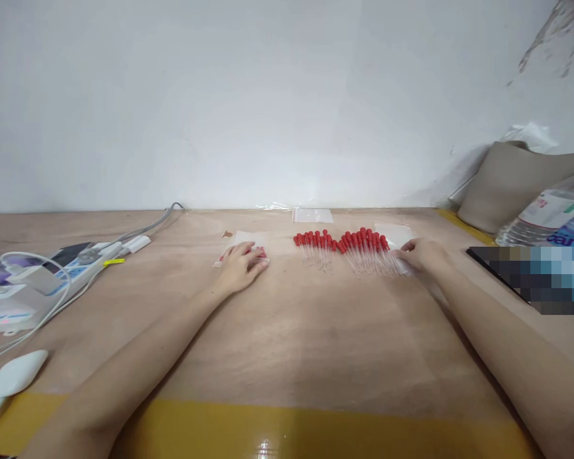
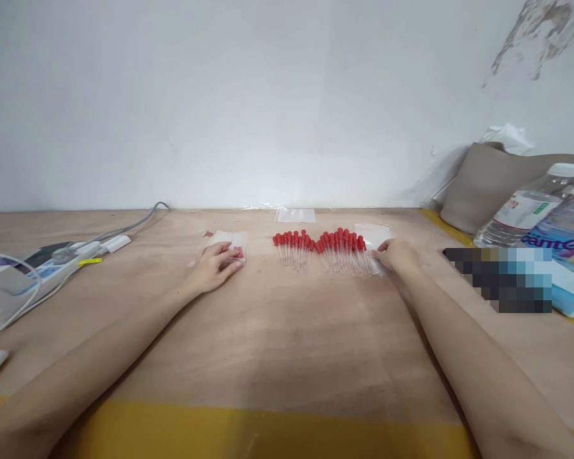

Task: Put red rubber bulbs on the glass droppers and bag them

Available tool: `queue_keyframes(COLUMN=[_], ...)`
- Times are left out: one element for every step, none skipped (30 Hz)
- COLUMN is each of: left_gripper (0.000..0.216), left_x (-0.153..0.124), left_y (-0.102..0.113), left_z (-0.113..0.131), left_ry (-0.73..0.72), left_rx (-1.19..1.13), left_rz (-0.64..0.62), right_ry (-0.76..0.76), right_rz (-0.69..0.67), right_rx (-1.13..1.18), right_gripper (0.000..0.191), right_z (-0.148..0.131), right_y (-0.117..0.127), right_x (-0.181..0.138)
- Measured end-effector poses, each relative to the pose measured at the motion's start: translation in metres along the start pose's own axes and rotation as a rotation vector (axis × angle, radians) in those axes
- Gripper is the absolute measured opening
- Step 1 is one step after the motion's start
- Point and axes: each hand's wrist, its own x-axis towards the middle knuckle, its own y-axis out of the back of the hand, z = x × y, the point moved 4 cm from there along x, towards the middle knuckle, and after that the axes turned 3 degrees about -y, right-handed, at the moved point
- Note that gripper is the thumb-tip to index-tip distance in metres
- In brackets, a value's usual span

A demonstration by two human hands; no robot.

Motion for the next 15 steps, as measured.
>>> queue_keyframes(left_gripper=[0.034, 0.034, 0.034, 0.032, 0.031, 0.030, 0.030, 0.029, 0.028, 0.027, 0.027, 0.027, 0.028, 0.029, 0.031], left_x=[-0.004, -0.007, -0.009, -0.010, -0.010, -0.010, -0.010, -0.010, -0.009, -0.009, -0.008, -0.008, -0.008, -0.007, -0.007], left_y=[-0.001, -0.002, -0.003, -0.003, -0.003, -0.003, -0.002, 0.000, 0.001, 0.004, 0.006, 0.008, 0.009, 0.009, 0.008], left_z=[0.003, 0.004, 0.005, 0.005, 0.005, 0.004, 0.004, 0.003, 0.004, 0.005, 0.007, 0.010, 0.014, 0.020, 0.026], left_ry=[-0.005, -0.005, -0.006, -0.011, -0.020, -0.032, -0.041, -0.045, -0.044, -0.039, -0.033, -0.026, -0.014, 0.005, 0.037], left_rx=[0.011, 0.019, 0.026, 0.028, 0.026, 0.021, 0.013, 0.000, -0.019, -0.046, -0.086, -0.141, -0.209, -0.293, -0.394], left_rz=[0.010, 0.032, 0.061, 0.090, 0.116, 0.137, 0.155, 0.172, 0.186, 0.196, 0.202, 0.200, 0.191, 0.171, 0.131], right_ry=[-0.012, -0.017, -0.017, -0.019, -0.029, -0.045, -0.059, -0.065, -0.062, -0.020, 0.030, 0.089, 0.167, 0.242, 0.320], right_rz=[-0.001, 0.002, 0.016, 0.047, 0.099, 0.168, 0.247, 0.325, 0.393, 0.436, 0.447, 0.428, 0.360, 0.271, 0.177], right_rx=[0.002, -0.001, -0.007, -0.015, -0.024, -0.032, -0.038, -0.040, -0.036, -0.018, 0.019, 0.079, 0.166, 0.270, 0.383], right_gripper=[0.026, 0.024, 0.023, 0.023, 0.024, 0.025, 0.027, 0.028, 0.029, 0.029, 0.027, 0.024, 0.021, 0.019, 0.018], right_z=[0.000, 0.001, 0.000, 0.000, 0.000, -0.001, -0.003, -0.007, -0.012, -0.021, -0.032, -0.045, -0.059, -0.075, -0.091], right_y=[-0.001, -0.002, -0.001, 0.002, 0.006, 0.013, 0.022, 0.031, 0.040, 0.047, 0.053, 0.055, 0.052, 0.047, 0.038], right_x=[0.000, -0.001, -0.002, -0.004, -0.006, -0.009, -0.013, -0.018, -0.024, -0.031, -0.040, -0.050, -0.062, -0.077, -0.094])
